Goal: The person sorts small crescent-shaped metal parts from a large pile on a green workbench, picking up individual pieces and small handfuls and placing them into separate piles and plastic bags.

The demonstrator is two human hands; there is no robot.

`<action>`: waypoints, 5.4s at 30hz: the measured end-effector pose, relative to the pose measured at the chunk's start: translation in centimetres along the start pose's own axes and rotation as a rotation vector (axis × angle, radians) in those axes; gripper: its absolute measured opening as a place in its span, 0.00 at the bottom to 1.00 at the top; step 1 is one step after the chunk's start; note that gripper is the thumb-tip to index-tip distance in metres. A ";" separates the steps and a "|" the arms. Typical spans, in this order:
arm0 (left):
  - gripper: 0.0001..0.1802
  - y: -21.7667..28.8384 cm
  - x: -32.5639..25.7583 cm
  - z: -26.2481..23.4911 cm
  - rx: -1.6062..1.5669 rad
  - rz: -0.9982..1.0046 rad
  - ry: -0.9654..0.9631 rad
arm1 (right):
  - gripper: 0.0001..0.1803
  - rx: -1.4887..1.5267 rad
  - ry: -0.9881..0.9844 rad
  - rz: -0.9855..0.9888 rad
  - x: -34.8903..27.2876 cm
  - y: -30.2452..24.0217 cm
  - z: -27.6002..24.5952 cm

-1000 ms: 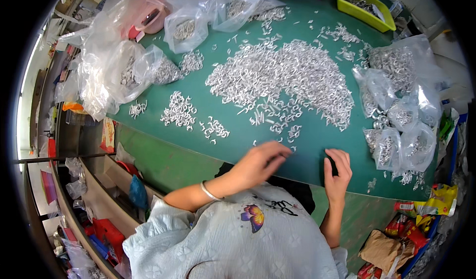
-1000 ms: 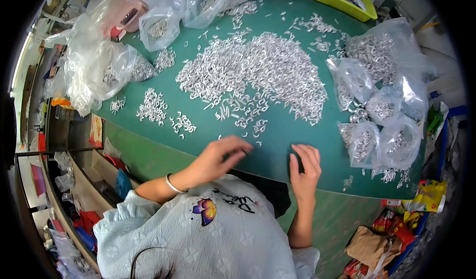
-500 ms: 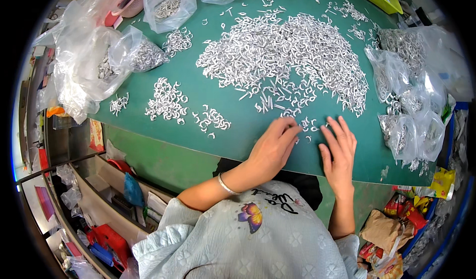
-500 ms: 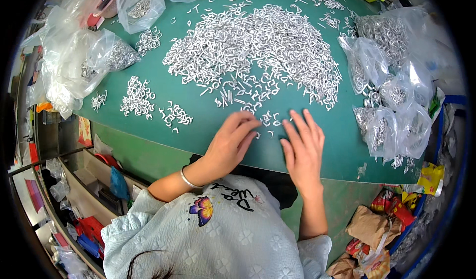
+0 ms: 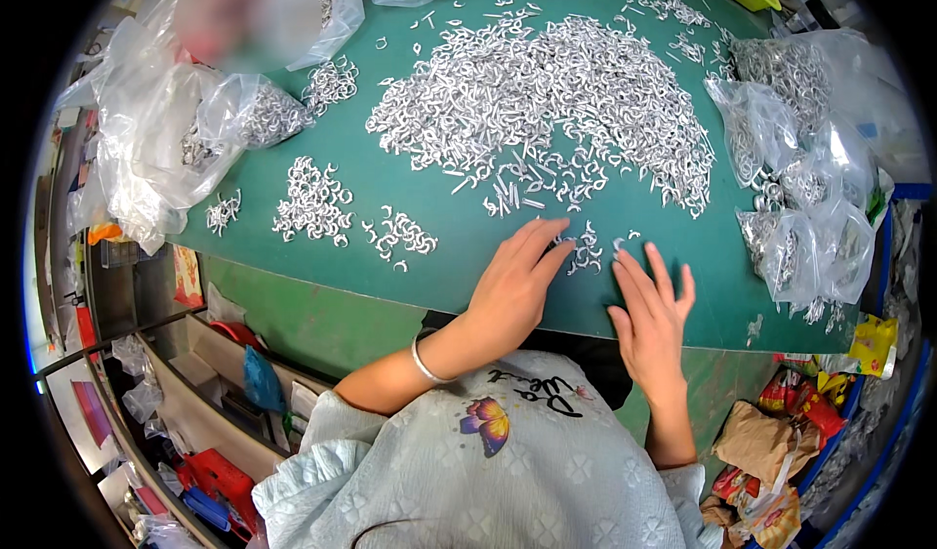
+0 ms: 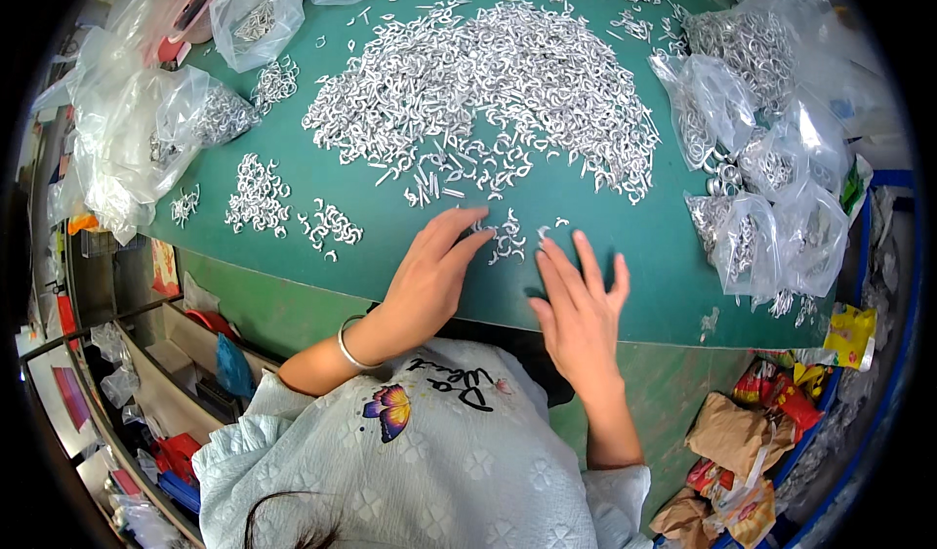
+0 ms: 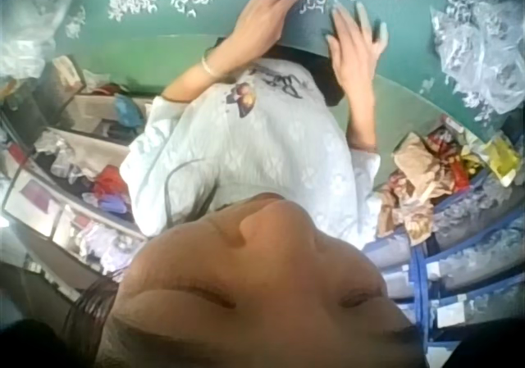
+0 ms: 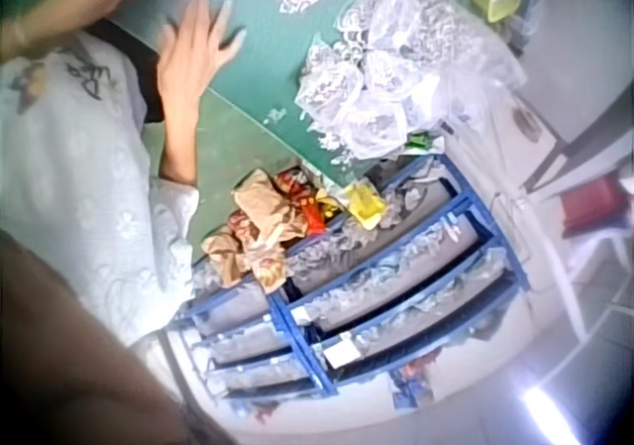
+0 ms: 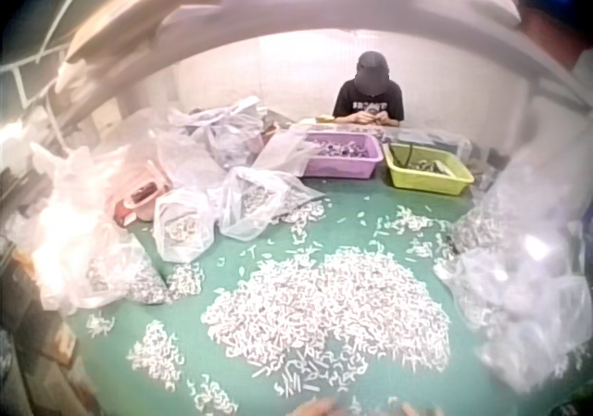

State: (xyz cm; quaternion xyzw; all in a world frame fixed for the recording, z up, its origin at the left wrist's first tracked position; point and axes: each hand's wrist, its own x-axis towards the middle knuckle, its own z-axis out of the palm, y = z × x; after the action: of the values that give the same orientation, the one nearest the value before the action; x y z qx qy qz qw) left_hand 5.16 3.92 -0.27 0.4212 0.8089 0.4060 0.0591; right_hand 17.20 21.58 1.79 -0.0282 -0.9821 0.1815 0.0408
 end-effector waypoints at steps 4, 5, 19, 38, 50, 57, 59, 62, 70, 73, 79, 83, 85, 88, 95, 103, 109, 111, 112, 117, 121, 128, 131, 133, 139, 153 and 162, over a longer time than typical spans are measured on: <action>0.25 0.3 -0.6 -0.1 -0.185 -0.003 -0.060 | 0.23 -0.084 0.099 0.107 -2.2 0.8 0.1; 0.24 0.5 -0.6 0.0 -0.258 -0.019 -0.051 | 0.23 -0.046 0.091 0.088 -2.3 0.8 0.3; 0.14 0.7 -5.8 -1.4 -1.021 -0.611 -0.804 | 0.34 0.180 -0.044 -0.070 -3.4 -0.3 0.7; 0.14 -3.2 -10.2 2.9 -1.848 -0.957 -0.260 | 0.28 0.146 0.042 -0.204 3.4 -4.3 2.1; 0.21 -2.8 -10.2 0.7 -1.841 -0.878 -0.286 | 0.34 -0.032 -0.016 -0.104 4.8 -5.6 1.7; 0.20 -2.6 -10.6 -0.6 -1.797 -0.884 -0.304 | 0.36 -0.032 -0.264 -0.160 2.5 -7.4 2.8; 0.20 -2.7 -10.8 -1.2 -1.760 -0.835 -0.353 | 0.37 -0.038 -0.248 -0.188 2.7 -7.8 3.5; 0.20 -3.5 -11.7 -0.4 -1.814 -0.847 -0.349 | 0.37 -0.029 -0.212 -0.207 4.3 -8.7 4.0; 0.30 -2.9 -9.9 -7.1 -1.765 -0.626 -0.088 | 0.32 -0.027 -0.144 -0.202 4.5 -7.6 3.4; 0.28 -2.8 -9.1 -7.4 -1.756 -0.557 -0.004 | 0.32 -0.085 -0.152 -0.161 3.9 -7.0 3.5; 0.27 -2.8 -8.9 -7.6 -1.723 -0.582 0.020 | 0.31 -0.011 -0.084 -0.143 3.8 -7.2 3.7; 0.24 -3.0 -8.1 -10.1 -1.652 -0.678 0.017 | 0.26 0.059 0.008 -0.097 3.0 -6.6 3.8; 0.24 -4.1 -7.0 -11.3 -1.644 -0.658 0.018 | 0.25 0.097 0.070 -0.095 3.0 -5.9 3.8; 0.21 -3.8 -3.3 -11.7 -1.515 -0.704 -0.009 | 0.21 0.133 0.211 -0.082 2.4 -5.2 4.0; 0.21 0.8 8.2 -4.3 -1.432 -0.693 -0.541 | 0.17 0.182 0.401 0.021 1.0 -3.6 4.4; 0.24 12.9 26.0 8.5 -1.592 -0.615 -0.616 | 0.17 0.234 0.422 0.073 1.5 -3.4 4.7; 0.26 11.8 26.0 8.8 -1.649 -0.576 -0.452 | 0.16 0.306 0.437 0.080 1.1 -2.8 4.7; 0.25 9.8 23.5 6.6 -1.633 -0.515 -0.473 | 0.16 0.298 0.452 0.080 1.3 -2.5 4.8; 0.25 8.9 21.7 4.9 -1.595 -0.505 -0.523 | 0.17 0.295 0.453 0.084 1.1 -2.4 4.9; 0.18 4.5 10.9 -5.9 -1.061 -0.335 -0.483 | 0.19 0.507 0.430 0.182 1.0 -1.9 3.0; 0.19 -0.1 2.1 -6.4 -0.137 -0.064 -0.173 | 0.25 0.220 0.344 0.145 2.4 -0.5 1.0; 0.23 -0.7 -2.9 -3.0 -0.073 -0.007 -0.123 | 0.32 0.274 0.018 0.028 1.8 -1.7 0.9; 0.24 -0.1 -2.2 -1.9 -0.258 -0.037 -0.124 | 0.32 0.215 -0.012 -0.018 2.5 -1.9 0.3; 0.25 -0.2 -1.7 -1.3 -0.280 -0.006 -0.123 | 0.32 0.183 -0.083 -0.060 2.8 -2.0 0.5; 0.25 0.0 -1.1 -0.5 -0.111 0.139 -0.115 | 0.24 0.234 0.010 -0.030 2.6 -0.3 0.0; 0.23 0.4 -0.9 -0.3 -0.106 0.179 -0.057 | 0.21 -0.152 0.089 0.209 0.5 2.4 -0.9; 0.20 1.1 -0.5 0.1 0.094 0.091 -0.059 | 0.16 -0.091 0.348 0.201 -0.8 3.5 0.5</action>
State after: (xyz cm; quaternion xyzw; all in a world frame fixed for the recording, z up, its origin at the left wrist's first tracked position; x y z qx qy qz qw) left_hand 6.19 3.94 0.34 0.4715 0.8050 0.3573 0.0447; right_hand 18.06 24.58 -0.01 -0.1586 -0.9597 0.1325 0.1903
